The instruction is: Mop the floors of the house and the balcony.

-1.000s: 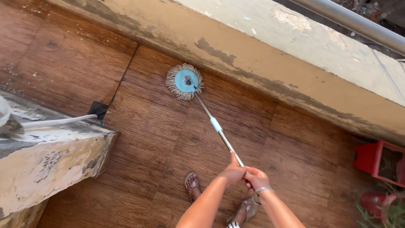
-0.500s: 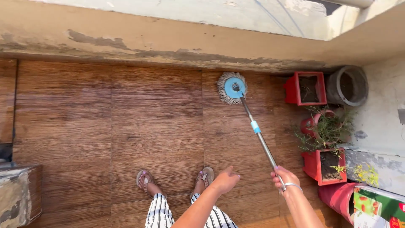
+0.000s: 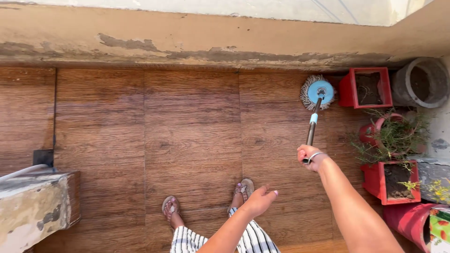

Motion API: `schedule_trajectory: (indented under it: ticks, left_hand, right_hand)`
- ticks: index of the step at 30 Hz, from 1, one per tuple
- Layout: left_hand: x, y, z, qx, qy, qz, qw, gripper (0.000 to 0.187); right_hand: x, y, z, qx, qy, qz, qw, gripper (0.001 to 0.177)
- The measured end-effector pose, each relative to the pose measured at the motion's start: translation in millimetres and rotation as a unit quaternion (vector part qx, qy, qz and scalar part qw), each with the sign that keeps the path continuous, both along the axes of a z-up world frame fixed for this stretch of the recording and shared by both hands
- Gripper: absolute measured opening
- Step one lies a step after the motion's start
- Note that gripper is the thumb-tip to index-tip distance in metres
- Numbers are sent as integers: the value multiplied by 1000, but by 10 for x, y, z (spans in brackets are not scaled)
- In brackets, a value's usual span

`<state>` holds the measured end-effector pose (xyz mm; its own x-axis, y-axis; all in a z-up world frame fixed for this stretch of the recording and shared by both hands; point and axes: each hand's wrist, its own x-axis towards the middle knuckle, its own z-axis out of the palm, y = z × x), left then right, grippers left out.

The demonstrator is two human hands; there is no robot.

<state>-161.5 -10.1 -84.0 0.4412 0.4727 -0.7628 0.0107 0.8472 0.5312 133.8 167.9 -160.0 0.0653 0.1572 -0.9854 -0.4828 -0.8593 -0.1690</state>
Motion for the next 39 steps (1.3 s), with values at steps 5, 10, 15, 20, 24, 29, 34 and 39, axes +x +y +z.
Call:
schedule_trajectory:
  ticks: [5,10,15,20,24,29,34,39]
  left_hand:
    - [-653,-123,56,-35,9,61,997,82]
    - [-1510,-702,-558,30,3,144,989,76]
    - [-2903,-889,-452,-16,68,257,964,83]
    - [-4320,-780,-287,-104,78,369,920,76]
    - [-4647,-1001,-104,-135,117,362,915,81]
    - [-4306,-1518,-440,-185,106,358,909,102]
    - [-3621,-1518,-790,-178,37,318,930,106]
    - [-2751,-1585,-1253,-150,3,169,974,87]
  right_hand:
    - [-1636,-1411,466,57,-77,298,950,21]
    - [-3188,-2486,715,44,10,348,936,9]
    - [-4836,-2349,521,64,30,497,865,12]
    - [-6278,-1989,114,67,96,579,807,10]
    - [-6631,-2231,267,84,95,652,748,10]
    - [-6123,-2896,-135,138,21,693,708,12]
    - [-5355,-2947,230,97,-26,553,827,12]
    - [-4396,-3300,63,63,-22,392,917,15]
